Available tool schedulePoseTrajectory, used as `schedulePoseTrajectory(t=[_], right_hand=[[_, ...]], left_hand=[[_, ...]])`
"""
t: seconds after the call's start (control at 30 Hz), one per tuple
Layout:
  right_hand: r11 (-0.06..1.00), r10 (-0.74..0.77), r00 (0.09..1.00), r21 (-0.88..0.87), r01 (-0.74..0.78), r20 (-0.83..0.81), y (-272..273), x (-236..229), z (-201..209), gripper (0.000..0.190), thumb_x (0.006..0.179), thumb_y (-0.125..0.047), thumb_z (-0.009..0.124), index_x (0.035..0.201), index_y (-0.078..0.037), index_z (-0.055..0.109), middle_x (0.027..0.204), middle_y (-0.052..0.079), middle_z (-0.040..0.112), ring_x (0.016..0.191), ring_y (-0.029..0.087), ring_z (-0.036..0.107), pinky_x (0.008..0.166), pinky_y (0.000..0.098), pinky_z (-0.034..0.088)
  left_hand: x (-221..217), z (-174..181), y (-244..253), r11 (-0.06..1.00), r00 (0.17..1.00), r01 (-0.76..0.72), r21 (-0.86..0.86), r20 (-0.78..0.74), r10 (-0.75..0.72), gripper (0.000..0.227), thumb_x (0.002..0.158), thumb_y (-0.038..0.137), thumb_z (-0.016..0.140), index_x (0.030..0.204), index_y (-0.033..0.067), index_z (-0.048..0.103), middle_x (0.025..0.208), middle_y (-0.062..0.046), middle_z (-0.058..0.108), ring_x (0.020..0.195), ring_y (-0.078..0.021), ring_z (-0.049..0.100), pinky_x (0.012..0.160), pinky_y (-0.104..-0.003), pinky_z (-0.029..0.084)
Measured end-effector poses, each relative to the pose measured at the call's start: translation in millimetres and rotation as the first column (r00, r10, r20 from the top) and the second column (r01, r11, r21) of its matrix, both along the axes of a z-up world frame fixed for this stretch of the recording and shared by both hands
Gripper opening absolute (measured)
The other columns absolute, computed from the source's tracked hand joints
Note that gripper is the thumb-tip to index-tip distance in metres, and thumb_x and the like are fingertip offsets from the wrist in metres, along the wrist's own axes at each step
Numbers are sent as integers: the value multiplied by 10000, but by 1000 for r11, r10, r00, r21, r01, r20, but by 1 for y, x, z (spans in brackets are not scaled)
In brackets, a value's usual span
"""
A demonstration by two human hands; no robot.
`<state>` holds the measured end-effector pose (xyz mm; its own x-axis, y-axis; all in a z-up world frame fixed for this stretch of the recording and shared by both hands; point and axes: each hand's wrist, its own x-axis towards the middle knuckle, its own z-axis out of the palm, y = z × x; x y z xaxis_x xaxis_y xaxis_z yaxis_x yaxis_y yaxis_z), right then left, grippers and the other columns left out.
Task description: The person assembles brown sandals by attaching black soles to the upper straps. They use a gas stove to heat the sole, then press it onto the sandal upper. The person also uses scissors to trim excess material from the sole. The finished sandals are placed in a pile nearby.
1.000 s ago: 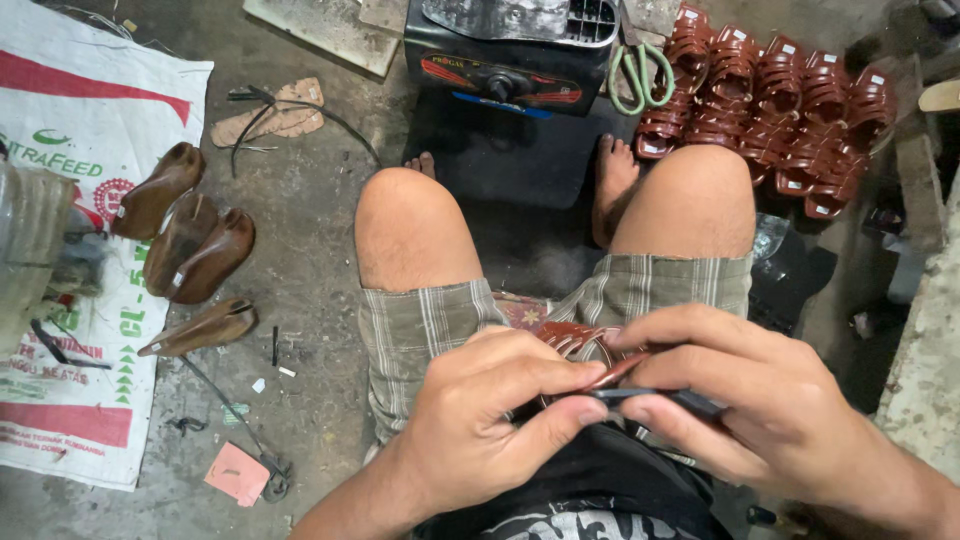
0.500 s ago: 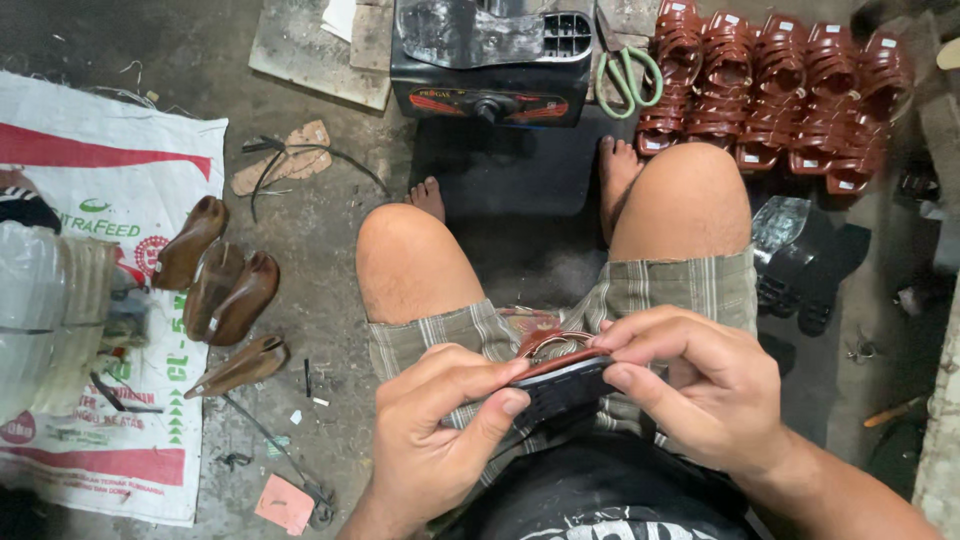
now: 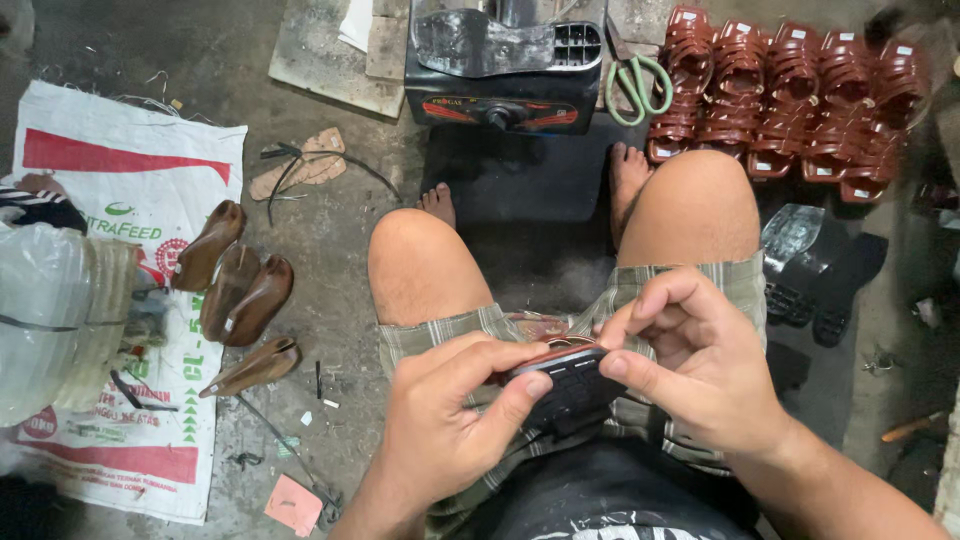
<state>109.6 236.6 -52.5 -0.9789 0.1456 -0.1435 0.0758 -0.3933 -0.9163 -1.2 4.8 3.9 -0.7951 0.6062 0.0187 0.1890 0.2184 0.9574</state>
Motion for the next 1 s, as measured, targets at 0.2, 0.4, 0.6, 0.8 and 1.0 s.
schedulePoseTrajectory(t=[0.2, 0.4, 0.6, 0.8, 1.0], right_hand=[[810, 312, 934, 562, -168, -172, 43, -21, 48, 701, 656, -135, 913, 1263, -30, 578, 1409, 187, 574, 1346, 286, 558, 1146, 425, 431], [484, 190, 978, 875, -16, -87, 58, -8, 2, 495, 716, -89, 874, 1168, -38, 679, 1226, 108, 723, 1162, 256, 723, 1002, 375, 574], [456, 138, 972, 884, 106, -188, 60, -6, -13, 435, 753, -74, 872, 1147, -28, 694, 1157, 95, 733, 1158, 262, 714, 1068, 417, 543], [430, 160, 971, 898, 92, -176, 50, -11, -3, 431, 757, -120, 869, 1143, -27, 703, 1166, 113, 736, 1143, 275, 716, 1084, 453, 536], [478, 128, 979, 875, 79, -158, 52, -4, -11, 344, 812, -85, 834, 1130, -40, 711, 1163, 100, 747, 1152, 254, 728, 1122, 461, 525]], left_hand=[[-13, -13, -25, 871, 877, -420, 255, 361, 317, 252, 964, 33, 633, 1214, 4, 617, 1290, -152, 661, 988, -179, 747, 783, -297, 652], [-23, -51, -23, 885, 735, -465, 20, 567, 373, 248, 955, 58, 647, 1196, 11, 621, 1271, -163, 659, 782, -140, 660, 631, -270, 564], [1, -23, 23, 967, 796, -134, -215, -604, -24, 349, 823, 302, 843, 1117, 150, 732, 1117, 4, 645, 932, -204, 626, 789, -400, 456], [6, -29, 72, 947, 690, 27, -320, -679, -249, 294, 923, 206, 697, 1178, 63, 724, 1232, -15, 674, 1061, -191, 604, 898, -368, 467], [4, -39, 81, 948, 704, 97, -303, -652, -281, 191, 905, 161, 696, 1067, 61, 710, 1162, -16, 688, 1054, -193, 631, 879, -360, 481]])
